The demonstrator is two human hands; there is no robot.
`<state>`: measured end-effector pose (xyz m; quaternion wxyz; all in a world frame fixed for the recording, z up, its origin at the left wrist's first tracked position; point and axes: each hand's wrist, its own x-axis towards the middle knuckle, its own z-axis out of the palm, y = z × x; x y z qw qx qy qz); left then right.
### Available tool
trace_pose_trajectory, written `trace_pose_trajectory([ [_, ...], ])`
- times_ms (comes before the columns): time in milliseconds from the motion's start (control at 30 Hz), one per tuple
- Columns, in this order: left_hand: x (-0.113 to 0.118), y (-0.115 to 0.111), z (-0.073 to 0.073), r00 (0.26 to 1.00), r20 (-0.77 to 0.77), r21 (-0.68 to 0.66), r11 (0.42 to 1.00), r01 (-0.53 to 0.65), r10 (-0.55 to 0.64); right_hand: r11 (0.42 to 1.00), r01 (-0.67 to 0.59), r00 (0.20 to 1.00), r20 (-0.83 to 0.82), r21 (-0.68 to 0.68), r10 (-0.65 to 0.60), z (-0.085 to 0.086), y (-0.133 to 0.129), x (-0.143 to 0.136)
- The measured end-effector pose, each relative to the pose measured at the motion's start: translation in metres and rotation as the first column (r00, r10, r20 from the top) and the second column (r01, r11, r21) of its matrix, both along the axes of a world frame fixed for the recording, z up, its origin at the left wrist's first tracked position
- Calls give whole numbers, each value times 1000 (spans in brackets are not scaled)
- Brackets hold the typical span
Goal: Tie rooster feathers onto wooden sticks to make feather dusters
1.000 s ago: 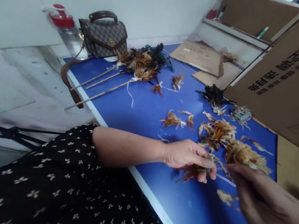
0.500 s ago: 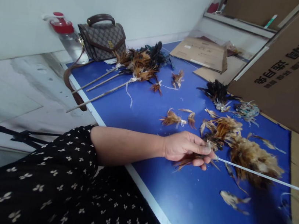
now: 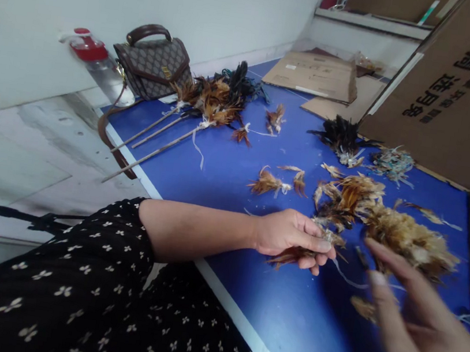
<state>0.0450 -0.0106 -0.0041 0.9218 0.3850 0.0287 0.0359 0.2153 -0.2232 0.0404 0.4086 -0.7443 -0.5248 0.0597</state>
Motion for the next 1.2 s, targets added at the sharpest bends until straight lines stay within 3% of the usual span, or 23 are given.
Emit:
trace_pose_trajectory([
  [100, -3, -2, 3, 999, -34, 30, 999, 24, -23, 988, -151, 974, -174, -20, 146, -17, 17, -20],
  [167, -4, -2, 6, 998, -51, 43, 999, 28, -26, 988, -153, 949, -281, -5, 145, -23, 22, -26],
  [233, -5, -3, 8, 998, -65, 41, 999, 24, -22, 994, -106, 939, -330, -4, 99, -25, 21, -26],
  [367, -4, -3, 9, 990, -140, 53, 998, -17, 24, 996, 91, 966, -241, 3, -88, -24, 15, -21],
  [467, -1, -4, 6, 973, -190, 92, 989, -118, 134, 976, 217, 951, -219, -27, -218, -25, 14, -18],
  [600, -2, -6, 1, 939, -137, 181, 940, -288, 314, 960, 276, 944, -178, -40, -278, -31, 14, -16],
  [700, -6, -11, 4, 925, -82, 358, 877, -320, 371, 973, 232, 971, -58, 0, -232, -37, 14, -14],
  [800, -11, -17, 14, 917, 56, 519, 773, -364, 394, 989, 139, 989, 48, 45, -141, -42, 14, -15],
  [933, -15, -18, 26, 946, 136, 696, 650, -303, 295, 996, 21, 995, 94, 82, -28, -42, 18, -23],
  [1100, -16, -12, 26, 968, 82, 771, 600, -213, 237, 992, -69, 993, 106, 109, 57, -34, 21, -31],
  [1200, -16, -12, 24, 977, 28, 737, 656, -164, 213, 992, -80, 994, 87, 96, 71, -30, 20, -31],
])
